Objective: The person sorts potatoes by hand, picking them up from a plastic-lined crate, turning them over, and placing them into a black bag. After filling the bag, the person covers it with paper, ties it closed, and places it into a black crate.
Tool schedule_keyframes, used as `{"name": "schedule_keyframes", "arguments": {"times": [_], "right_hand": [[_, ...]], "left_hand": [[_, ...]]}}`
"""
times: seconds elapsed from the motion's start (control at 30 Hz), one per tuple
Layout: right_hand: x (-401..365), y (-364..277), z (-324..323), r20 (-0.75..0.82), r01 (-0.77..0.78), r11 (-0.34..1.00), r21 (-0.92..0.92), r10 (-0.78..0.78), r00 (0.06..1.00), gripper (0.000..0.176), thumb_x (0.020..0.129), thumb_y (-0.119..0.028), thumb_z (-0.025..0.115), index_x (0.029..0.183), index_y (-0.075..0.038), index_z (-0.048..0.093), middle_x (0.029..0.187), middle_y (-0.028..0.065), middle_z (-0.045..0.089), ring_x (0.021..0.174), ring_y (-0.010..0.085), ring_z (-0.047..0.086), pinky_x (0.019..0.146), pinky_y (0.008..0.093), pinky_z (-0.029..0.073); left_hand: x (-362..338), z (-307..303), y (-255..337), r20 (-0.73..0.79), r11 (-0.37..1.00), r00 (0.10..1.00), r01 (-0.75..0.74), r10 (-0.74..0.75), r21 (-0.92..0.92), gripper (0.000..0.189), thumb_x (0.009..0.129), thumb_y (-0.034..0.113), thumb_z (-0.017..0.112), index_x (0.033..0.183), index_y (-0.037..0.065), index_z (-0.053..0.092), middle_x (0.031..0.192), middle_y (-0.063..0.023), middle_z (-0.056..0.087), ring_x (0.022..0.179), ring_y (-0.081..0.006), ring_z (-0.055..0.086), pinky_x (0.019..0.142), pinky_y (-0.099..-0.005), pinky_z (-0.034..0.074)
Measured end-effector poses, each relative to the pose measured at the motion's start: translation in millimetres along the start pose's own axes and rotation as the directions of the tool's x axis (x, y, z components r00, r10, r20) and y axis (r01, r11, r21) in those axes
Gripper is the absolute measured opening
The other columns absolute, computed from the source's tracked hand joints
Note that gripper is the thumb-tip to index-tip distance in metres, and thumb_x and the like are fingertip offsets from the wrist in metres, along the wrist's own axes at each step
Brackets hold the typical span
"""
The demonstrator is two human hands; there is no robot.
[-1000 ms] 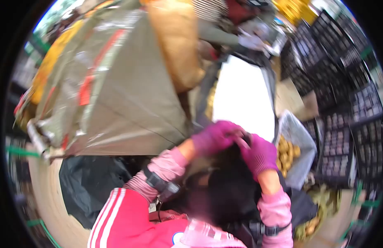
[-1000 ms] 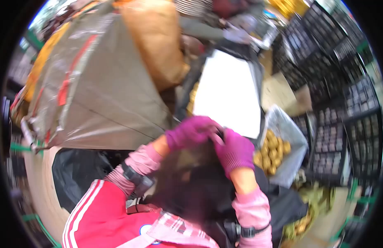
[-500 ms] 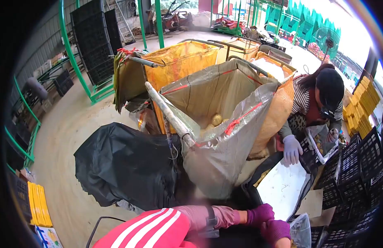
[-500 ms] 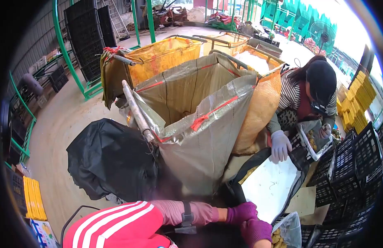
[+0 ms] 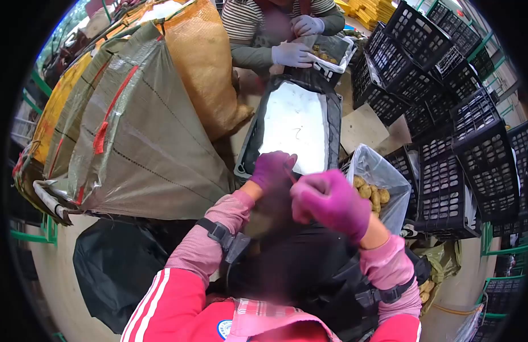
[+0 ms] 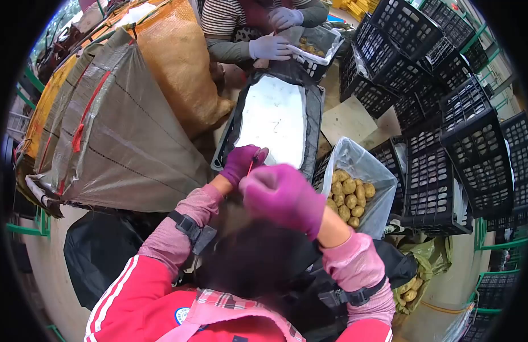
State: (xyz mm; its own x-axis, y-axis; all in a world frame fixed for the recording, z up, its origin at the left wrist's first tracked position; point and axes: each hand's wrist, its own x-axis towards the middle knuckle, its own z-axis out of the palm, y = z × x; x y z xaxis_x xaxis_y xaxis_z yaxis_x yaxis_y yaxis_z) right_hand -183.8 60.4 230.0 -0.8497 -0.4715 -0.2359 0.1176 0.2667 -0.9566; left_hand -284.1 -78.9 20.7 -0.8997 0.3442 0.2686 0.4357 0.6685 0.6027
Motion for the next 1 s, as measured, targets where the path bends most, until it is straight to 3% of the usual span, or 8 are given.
{"name": "schedule_keyframes", "arguments": {"times": [0.1,0.6,0.67,0.73,0.83,0.9,0.97,1.0], "right_hand": [[21.8,-8.0,-61.0,-0.163,0.394,0.91,0.126,-0.373,0.913,0.038,0.098,-0.024,0.049,0.078,0.005,0.061,0.082,0.013,0.071,0.077,0.016,0.066,0.075,0.0289,0.053],[193.8,-22.2,-208.1,-0.582,0.387,0.906,0.172,-0.224,0.782,0.03,0.1,-0.023,0.049,0.098,0.004,0.061,0.111,0.0199,0.068,0.097,0.0252,0.069,0.087,0.0324,0.056],[214.3,2.1,-223.7,-0.527,0.273,0.901,-0.336,-0.42,0.738,0.025,0.097,-0.021,0.053,0.102,0.002,0.062,0.099,0.0155,0.07,0.089,0.0215,0.069,0.078,0.0311,0.056],[239.2,34.2,-244.8,-0.068,0.086,0.149,-0.985,-0.795,0.603,0.024,0.092,-0.02,0.057,0.104,0.0,0.062,0.084,0.016,0.067,0.076,0.023,0.067,0.068,0.0352,0.051],[281.8,68.5,-267.0,-0.218,0.22,0.441,-0.87,-0.745,0.631,0.021,0.082,-0.017,0.068,0.1,-0.007,0.064,0.079,0.0162,0.063,0.075,0.0363,0.064,0.067,0.041,0.05],[318.7,108.2,-301.2,-0.073,0.009,0.093,-0.996,-0.831,0.552,0.019,0.084,-0.011,0.066,0.102,-0.006,0.064,0.079,0.0179,0.063,0.075,0.0358,0.064,0.068,0.0403,0.051],[345.5,123.1,-300.3,-0.343,0.448,0.85,-0.277,-0.523,0.78,0.019,0.093,-0.02,0.06,0.093,-0.002,0.065,0.093,0.0135,0.069,0.082,0.0228,0.065,0.075,0.0328,0.05],[359.5,129.5,-299.0,-0.451,0.451,0.869,0.203,-0.326,0.831,0.028,0.098,-0.025,0.056,0.088,0.0,0.066,0.101,0.0113,0.072,0.086,0.0163,0.065,0.079,0.029,0.05]], "left_hand": [[15.8,-22.6,21.4,0.039,0.998,0.999,0.036,-0.034,-0.061,0.042,0.094,0.043,0.052,0.076,0.006,0.064,0.081,-0.0182,0.065,0.079,-0.0381,0.063,0.071,-0.0474,0.049],[-9.3,-16.2,-31.9,-0.256,0.987,0.958,-0.102,0.132,0.127,0.074,0.08,0.035,0.072,0.135,-0.004,0.043,0.132,-0.0262,0.049,0.123,-0.0419,0.046,0.105,-0.051,0.035],[-32.3,-3.5,-46.5,-0.139,0.977,0.987,-0.052,0.082,0.207,0.074,0.08,0.036,0.07,0.137,-0.001,0.043,0.136,-0.0236,0.047,0.127,-0.0399,0.043,0.107,-0.0532,0.032],[-51.9,12.3,-68.8,-0.046,0.977,0.999,-0.016,0.027,0.214,0.071,0.079,0.035,0.07,0.137,0.003,0.044,0.141,-0.0183,0.045,0.132,-0.0376,0.04,0.109,-0.0529,0.03],[-62.5,21.8,-78.0,-0.089,0.971,0.988,-0.108,0.13,0.215,0.064,0.085,0.032,0.063,0.141,0.008,0.043,0.152,-0.0122,0.037,0.141,-0.0332,0.033,0.116,-0.0506,0.023],[-63.8,36.3,-91.3,-0.026,0.948,0.987,-0.144,0.158,0.282,0.065,0.09,0.037,0.054,0.146,0.007,0.038,0.155,-0.012,0.031,0.145,-0.0327,0.025,0.119,-0.051,0.014],[-63.7,48.0,-101.2,-0.045,0.954,0.987,-0.136,0.153,0.267,0.065,0.093,0.04,0.049,0.148,0.009,0.035,0.156,-0.0119,0.031,0.145,-0.0308,0.026,0.119,-0.0499,0.016],[-60.6,42.3,-92.5,-0.025,0.955,0.991,-0.122,0.134,0.268,0.065,0.092,0.039,0.051,0.147,0.007,0.036,0.155,-0.0135,0.031,0.143,-0.0312,0.029,0.118,-0.05,0.019]]}}
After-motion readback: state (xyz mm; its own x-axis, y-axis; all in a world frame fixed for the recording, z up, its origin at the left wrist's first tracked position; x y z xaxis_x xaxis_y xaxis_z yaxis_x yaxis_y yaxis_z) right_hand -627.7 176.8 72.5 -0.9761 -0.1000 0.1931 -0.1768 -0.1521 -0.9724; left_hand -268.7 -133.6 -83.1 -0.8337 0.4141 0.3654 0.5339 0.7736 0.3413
